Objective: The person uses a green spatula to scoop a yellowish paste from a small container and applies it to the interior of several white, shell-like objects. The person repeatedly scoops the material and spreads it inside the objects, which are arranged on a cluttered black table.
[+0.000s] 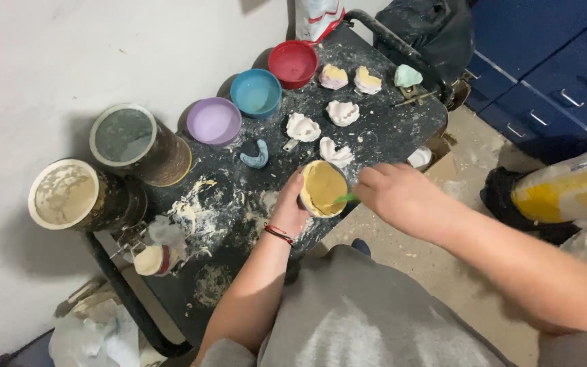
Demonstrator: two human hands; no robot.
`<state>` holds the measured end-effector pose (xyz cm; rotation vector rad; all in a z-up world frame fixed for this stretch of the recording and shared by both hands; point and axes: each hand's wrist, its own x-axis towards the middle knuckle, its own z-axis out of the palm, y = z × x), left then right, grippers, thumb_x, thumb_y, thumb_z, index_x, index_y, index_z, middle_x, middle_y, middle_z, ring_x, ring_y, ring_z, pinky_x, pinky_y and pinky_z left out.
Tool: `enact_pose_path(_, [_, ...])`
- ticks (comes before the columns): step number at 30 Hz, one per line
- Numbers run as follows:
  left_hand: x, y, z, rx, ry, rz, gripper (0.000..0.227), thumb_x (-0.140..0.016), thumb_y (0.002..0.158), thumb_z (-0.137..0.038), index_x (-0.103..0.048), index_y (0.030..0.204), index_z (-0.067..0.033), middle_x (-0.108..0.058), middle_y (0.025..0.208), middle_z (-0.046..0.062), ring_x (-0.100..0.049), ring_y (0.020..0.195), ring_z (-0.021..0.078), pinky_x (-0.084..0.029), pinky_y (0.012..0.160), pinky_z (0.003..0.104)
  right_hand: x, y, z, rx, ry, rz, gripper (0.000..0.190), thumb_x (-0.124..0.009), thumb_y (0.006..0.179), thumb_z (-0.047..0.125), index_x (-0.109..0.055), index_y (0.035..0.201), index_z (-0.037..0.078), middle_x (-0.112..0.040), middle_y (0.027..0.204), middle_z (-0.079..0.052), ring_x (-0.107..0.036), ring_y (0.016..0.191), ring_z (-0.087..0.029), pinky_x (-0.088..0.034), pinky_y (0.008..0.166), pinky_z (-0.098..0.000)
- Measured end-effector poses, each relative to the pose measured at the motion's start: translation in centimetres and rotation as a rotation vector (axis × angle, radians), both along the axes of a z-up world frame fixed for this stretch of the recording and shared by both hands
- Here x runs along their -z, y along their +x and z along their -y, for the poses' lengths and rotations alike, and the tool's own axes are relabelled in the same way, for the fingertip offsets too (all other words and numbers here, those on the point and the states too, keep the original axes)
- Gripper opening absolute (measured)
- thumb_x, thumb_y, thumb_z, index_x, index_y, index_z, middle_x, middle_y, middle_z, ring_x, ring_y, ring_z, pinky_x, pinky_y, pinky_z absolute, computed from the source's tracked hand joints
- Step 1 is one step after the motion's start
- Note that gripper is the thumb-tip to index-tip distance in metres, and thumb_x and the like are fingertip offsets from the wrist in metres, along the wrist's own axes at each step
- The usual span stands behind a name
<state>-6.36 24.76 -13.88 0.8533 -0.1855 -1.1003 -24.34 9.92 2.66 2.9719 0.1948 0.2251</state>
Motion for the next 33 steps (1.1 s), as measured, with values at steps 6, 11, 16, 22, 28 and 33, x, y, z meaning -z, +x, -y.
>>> enact_pose_path(6, [-4.1,-1.6,2.9,0.168,0.298,0.192,0.060,-0.049,0.105,-0.058,-0.066,0.139,-0.0110,-0.073,0.112,0.021,-0.074,0.096,0.0337,-0.064,0.069,0.057,-5.1,5.5,1.3,-0.485,-0.308,0.302,0.013,-0.074,0.087,0.011,-0.074,0.101,0.011,-0.066,0.090,-0.006,-0.060,0.082,-0.023,-0.049,0.072,-0.0361])
enact_pose_path(11, [-6.6,-3.7,3.6,-0.016,0.130,0.212,0.054,-0.073,0.092,-0.039,-0.069,0.136,-0.0078,-0.070,0.116,0.020,-0.070,0.104,0.0303,-0.063,0.079,0.048,-6.3,4.1,6.6,-0.309,-0.271,0.189,0.012,-0.075,0.088,0.012,-0.075,0.100,0.015,-0.061,0.075,0.000,-0.058,0.068,-0.016,-0.050,0.061,-0.0320])
enact_pose_path(16, [-5.5,-3.1,4.2,-0.221,-0.025,0.253,0.055,-0.079,0.086,-0.016,-0.068,0.139,-0.0074,-0.062,0.131,0.021,-0.057,0.120,0.0294,-0.056,0.101,0.046,-2.9,0.3,7.5,0.105,-0.088,-0.128,0.024,-0.067,0.095,0.013,-0.076,0.117,0.018,-0.065,0.067,0.003,-0.059,0.059,-0.011,-0.053,0.056,-0.0236])
enact_pose_path(22, [-6.0,-3.2,6.2,-0.306,-0.217,-0.043,0.051,-0.065,0.098,-0.027,-0.057,0.144,-0.0077,-0.062,0.138,0.023,-0.061,0.127,0.0345,-0.056,0.103,0.051,0.3,-0.9,6.5,0.165,0.212,0.347,0.039,-0.067,0.092,-0.001,-0.079,0.125,0.014,-0.073,0.095,-0.015,-0.070,0.086,-0.027,-0.057,0.071,-0.0338])
enact_pose_path(28, [-5.4,-3.8,7.2,-0.283,-0.173,-0.208,0.057,-0.061,0.099,-0.051,-0.061,0.144,-0.0153,-0.066,0.139,0.020,-0.065,0.126,0.0363,-0.053,0.106,0.054,-0.6,-1.5,5.4,0.259,0.620,0.380,0.036,-0.058,0.095,-0.009,-0.079,0.112,0.015,-0.062,0.070,-0.010,-0.058,0.060,-0.028,-0.045,0.054,-0.0330])
enact_pose_path(33, [-4.1,-3.0,7.2,-0.347,-0.149,-0.194,0.058,-0.063,0.098,-0.047,-0.061,0.142,-0.0097,-0.065,0.140,0.024,-0.061,0.130,0.0407,-0.051,0.109,0.058,-1.5,-3.9,8.6,0.379,0.730,0.297,0.034,-0.053,0.093,-0.014,-0.078,0.092,0.010,-0.054,0.053,-0.003,-0.044,0.046,-0.020,-0.038,0.049,-0.0295])
